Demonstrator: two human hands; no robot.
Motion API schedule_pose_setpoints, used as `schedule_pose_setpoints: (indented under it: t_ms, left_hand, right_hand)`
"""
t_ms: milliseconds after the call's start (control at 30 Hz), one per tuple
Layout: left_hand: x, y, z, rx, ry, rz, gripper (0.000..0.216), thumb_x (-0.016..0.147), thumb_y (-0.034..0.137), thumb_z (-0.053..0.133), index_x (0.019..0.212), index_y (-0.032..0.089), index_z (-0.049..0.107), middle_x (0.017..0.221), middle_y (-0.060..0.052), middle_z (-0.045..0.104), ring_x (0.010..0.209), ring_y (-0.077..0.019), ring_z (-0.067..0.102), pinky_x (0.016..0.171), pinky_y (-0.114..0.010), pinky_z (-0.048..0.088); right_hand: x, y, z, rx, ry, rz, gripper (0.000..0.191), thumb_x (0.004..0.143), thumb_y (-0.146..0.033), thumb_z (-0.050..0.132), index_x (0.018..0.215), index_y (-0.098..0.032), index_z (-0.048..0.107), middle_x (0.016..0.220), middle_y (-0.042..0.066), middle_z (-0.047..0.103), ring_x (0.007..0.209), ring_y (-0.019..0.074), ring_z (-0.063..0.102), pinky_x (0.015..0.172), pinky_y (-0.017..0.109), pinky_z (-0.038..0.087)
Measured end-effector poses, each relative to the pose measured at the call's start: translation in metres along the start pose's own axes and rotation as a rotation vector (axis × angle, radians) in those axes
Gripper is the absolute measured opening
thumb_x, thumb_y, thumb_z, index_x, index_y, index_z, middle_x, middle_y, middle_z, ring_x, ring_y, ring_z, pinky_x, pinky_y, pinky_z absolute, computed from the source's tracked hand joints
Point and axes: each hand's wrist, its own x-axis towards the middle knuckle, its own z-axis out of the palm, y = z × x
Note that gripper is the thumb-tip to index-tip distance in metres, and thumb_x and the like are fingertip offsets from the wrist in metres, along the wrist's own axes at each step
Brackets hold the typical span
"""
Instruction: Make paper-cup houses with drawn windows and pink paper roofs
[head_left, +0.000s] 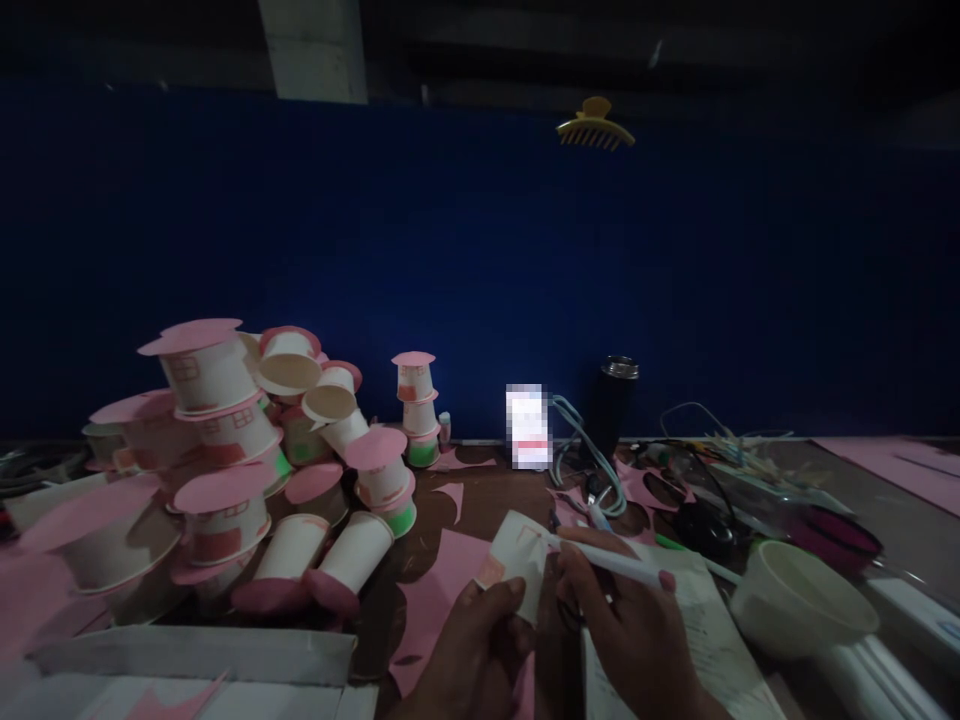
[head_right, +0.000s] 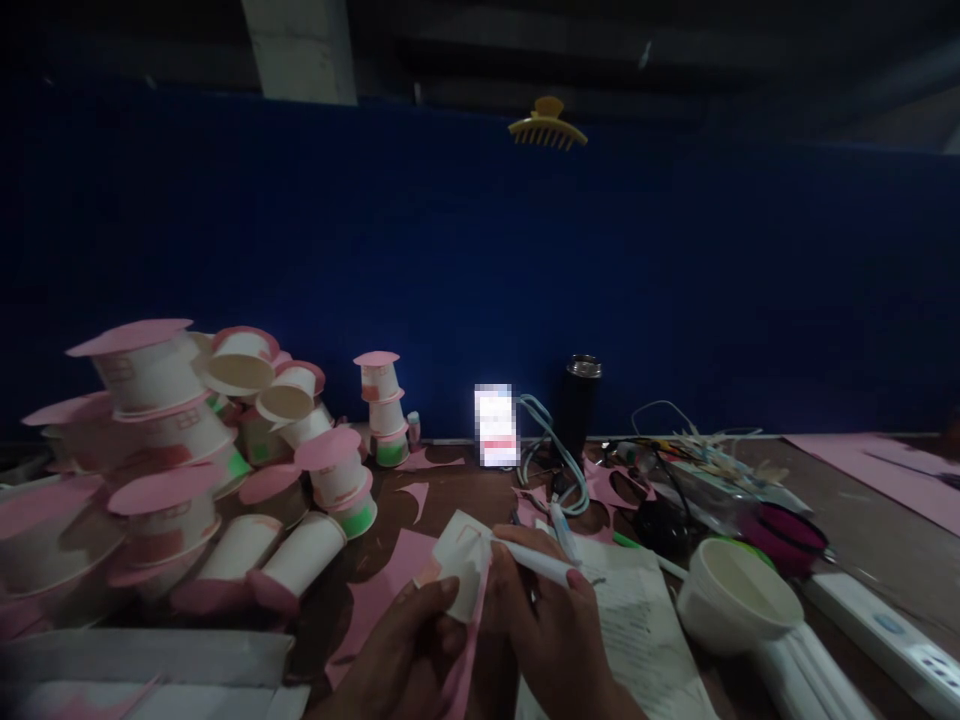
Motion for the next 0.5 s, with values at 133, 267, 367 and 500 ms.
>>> schedule_pose_setpoints:
  t_ms: [133, 267, 367, 500]
  left_hand:
    - [-0.0011, -0.0003, 0.0012, 0.014, 0.000, 0.003, 0.024, 0.054, 0.012, 0.080, 0.051, 0.014, 0.057, 0.040, 0.003, 0.053, 0.040, -0.0071, 0.050, 0.043, -0.016, 0.042]
    - [-0.0010, -0.0005, 0.0004, 0.018, 0.005, 0.002, 0.022, 0.054, 0.013, 0.080, 0.053, 0.013, 0.058, 0.040, 0.003, 0.053, 0.040, -0.0075, 0.050, 0.042, -0.016, 0.041]
    - [-0.0011, 0.0002, -0.0005, 0.013, 0.035, 0.006, 0.021, 0.053, 0.011, 0.080, 0.056, 0.013, 0.059, 0.042, 0.004, 0.053, 0.040, -0.0072, 0.050, 0.042, -0.016, 0.041]
    - [-0.0017, 0.0006, -0.0003, 0.012, 0.003, 0.000, 0.020, 0.055, 0.012, 0.079, 0.055, 0.013, 0.059, 0.043, 0.003, 0.054, 0.042, -0.0073, 0.051, 0.043, -0.016, 0.040]
  right_hand:
    - [-0.0006, 0.0012, 0.0003, 0.006, -0.002, 0.004, 0.018, 0.091, -0.032, 0.049, 0.095, -0.022, 0.064, 0.060, -0.003, 0.071, 0.051, 0.0170, 0.069, 0.077, 0.032, 0.054]
    - [-0.0004, 0.0011, 0.0002, 0.009, -0.019, -0.005, 0.018, 0.092, -0.032, 0.049, 0.095, -0.022, 0.064, 0.062, -0.003, 0.072, 0.049, 0.0165, 0.068, 0.078, 0.033, 0.054]
    - [-0.0004, 0.0000, 0.0001, -0.017, -0.017, -0.020, 0.020, 0.092, -0.033, 0.048, 0.094, -0.022, 0.064, 0.060, -0.002, 0.071, 0.053, 0.0182, 0.069, 0.078, 0.034, 0.054]
    - [-0.0008, -0.0026, 0.0002, -0.029, -0.008, -0.031, 0.020, 0.091, -0.034, 0.050, 0.094, -0.023, 0.065, 0.073, 0.000, 0.075, 0.058, 0.0178, 0.071, 0.075, 0.032, 0.054]
